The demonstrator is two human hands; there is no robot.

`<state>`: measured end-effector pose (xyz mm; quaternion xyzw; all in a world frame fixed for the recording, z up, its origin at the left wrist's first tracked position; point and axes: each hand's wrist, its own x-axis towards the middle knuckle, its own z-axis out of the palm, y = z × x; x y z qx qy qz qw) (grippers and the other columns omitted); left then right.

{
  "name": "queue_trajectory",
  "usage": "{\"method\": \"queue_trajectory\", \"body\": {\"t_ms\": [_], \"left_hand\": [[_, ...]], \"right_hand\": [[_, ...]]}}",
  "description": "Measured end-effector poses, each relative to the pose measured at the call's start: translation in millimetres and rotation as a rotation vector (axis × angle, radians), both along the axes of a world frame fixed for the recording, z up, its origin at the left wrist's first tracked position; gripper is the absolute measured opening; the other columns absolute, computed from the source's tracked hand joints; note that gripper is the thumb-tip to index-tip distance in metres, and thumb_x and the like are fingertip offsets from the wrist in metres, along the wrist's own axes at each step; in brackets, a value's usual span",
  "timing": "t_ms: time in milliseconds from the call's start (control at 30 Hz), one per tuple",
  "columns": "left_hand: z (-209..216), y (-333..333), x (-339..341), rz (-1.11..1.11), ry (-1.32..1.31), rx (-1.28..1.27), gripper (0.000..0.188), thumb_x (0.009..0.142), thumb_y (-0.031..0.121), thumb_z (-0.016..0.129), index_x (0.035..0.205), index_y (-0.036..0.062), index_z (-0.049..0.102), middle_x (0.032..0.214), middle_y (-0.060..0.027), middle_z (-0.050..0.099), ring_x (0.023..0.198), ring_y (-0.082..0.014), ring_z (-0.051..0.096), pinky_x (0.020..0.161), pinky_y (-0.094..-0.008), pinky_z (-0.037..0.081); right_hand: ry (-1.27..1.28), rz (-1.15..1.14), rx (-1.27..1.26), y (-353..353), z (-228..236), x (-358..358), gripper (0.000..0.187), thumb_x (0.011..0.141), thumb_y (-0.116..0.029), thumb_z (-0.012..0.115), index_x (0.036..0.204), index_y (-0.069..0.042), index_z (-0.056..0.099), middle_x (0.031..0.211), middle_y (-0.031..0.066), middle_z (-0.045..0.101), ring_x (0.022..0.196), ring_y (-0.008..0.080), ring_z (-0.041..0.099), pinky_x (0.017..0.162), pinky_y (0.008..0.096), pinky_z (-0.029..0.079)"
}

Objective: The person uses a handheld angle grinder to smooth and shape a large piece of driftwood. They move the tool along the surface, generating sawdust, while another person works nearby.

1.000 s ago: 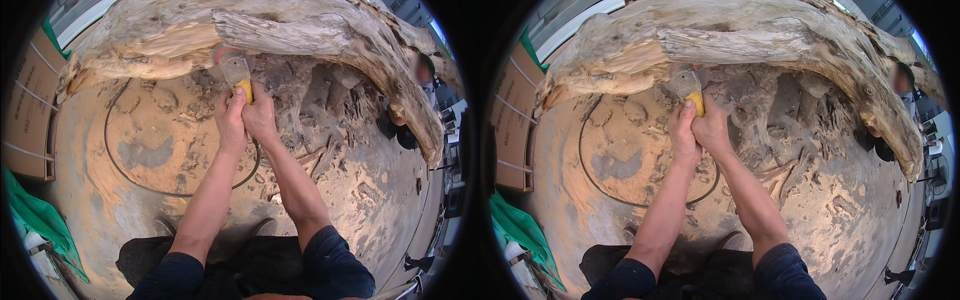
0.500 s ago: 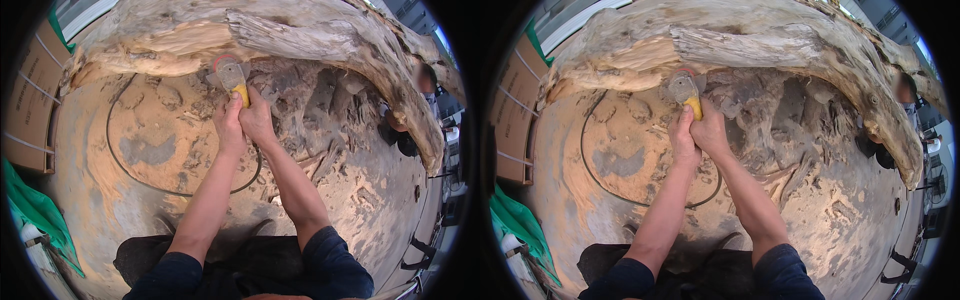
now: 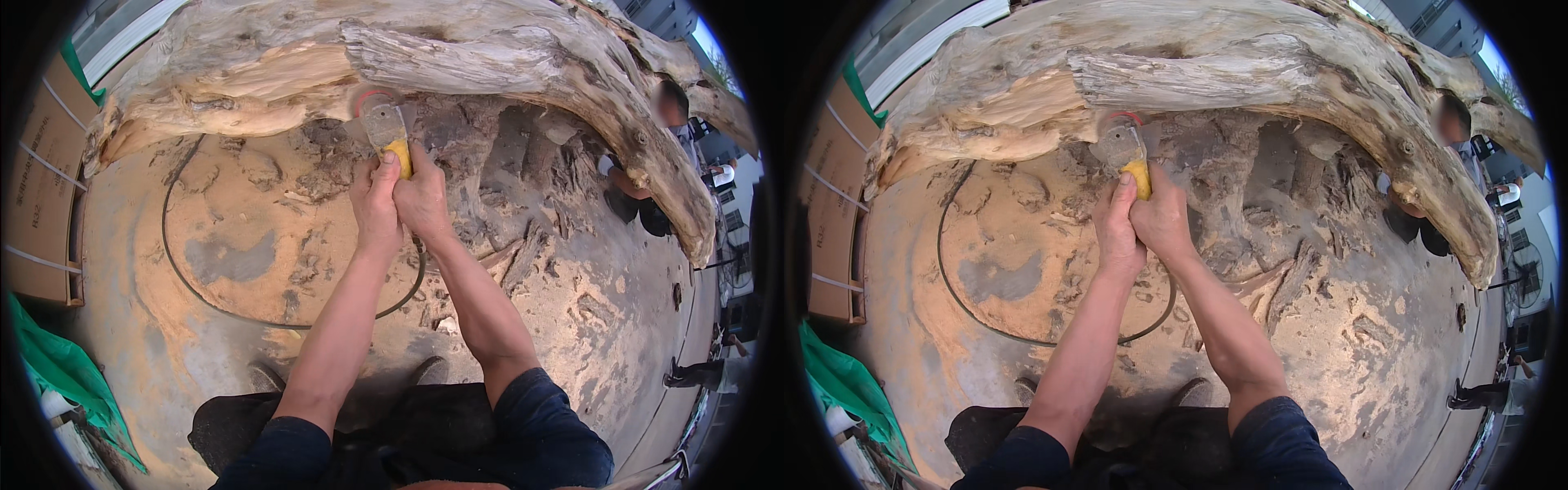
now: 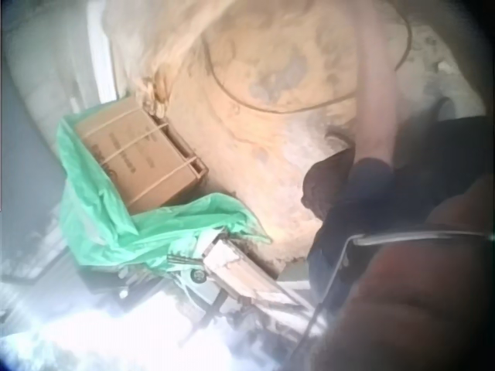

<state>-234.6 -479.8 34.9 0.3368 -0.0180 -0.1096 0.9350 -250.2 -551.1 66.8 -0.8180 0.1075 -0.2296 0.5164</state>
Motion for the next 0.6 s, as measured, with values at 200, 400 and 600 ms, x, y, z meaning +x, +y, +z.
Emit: {"method": "queue_trajectory", "body": {"t_ms": [200, 400, 600], "left_hand": [[6.6, -37.6, -9.1, -0.082, -0.016, 0.036, 0.045, 0.098, 0.033, 0.073, 0.122, -0.0033, 0.060, 0.111, -0.0072, 0.064, 0.099, -0.0139, 0.059, 0.089, -0.0316, 0.049], [-1.8, -36.7, -12.6, -0.034, 0.009, 0.036, 0.045, 0.099, 0.033, 0.072, 0.125, -0.0028, 0.059, 0.114, -0.0070, 0.064, 0.103, -0.0144, 0.060, 0.092, -0.0315, 0.049], [-3.7, -14.7, -13.4, 0.024, 0.003, -0.043, 0.041, 0.101, 0.031, 0.069, 0.126, -0.0005, 0.060, 0.117, -0.0071, 0.063, 0.104, -0.0147, 0.060, 0.093, -0.0328, 0.049]], "right_hand": [[-0.025, -0.073, 0.051, -33.9, 7.7, -16.9, 0.029, 0.090, -0.008, 0.063, 0.117, 0.002, 0.065, 0.094, 0.0218, 0.073, 0.083, 0.0245, 0.069, 0.076, 0.0406, 0.054], [-0.025, -0.067, 0.043, -31.3, -2.1, -17.4, 0.024, 0.090, -0.011, 0.064, 0.110, 0.003, 0.064, 0.091, 0.0276, 0.071, 0.082, 0.0345, 0.071, 0.074, 0.0425, 0.053], [0.084, 0.004, -0.001, -13.6, -0.2, -12.6, 0.028, 0.094, -0.018, 0.067, 0.113, 0.003, 0.064, 0.092, 0.0256, 0.070, 0.081, 0.0273, 0.067, 0.076, 0.0402, 0.052]]}}
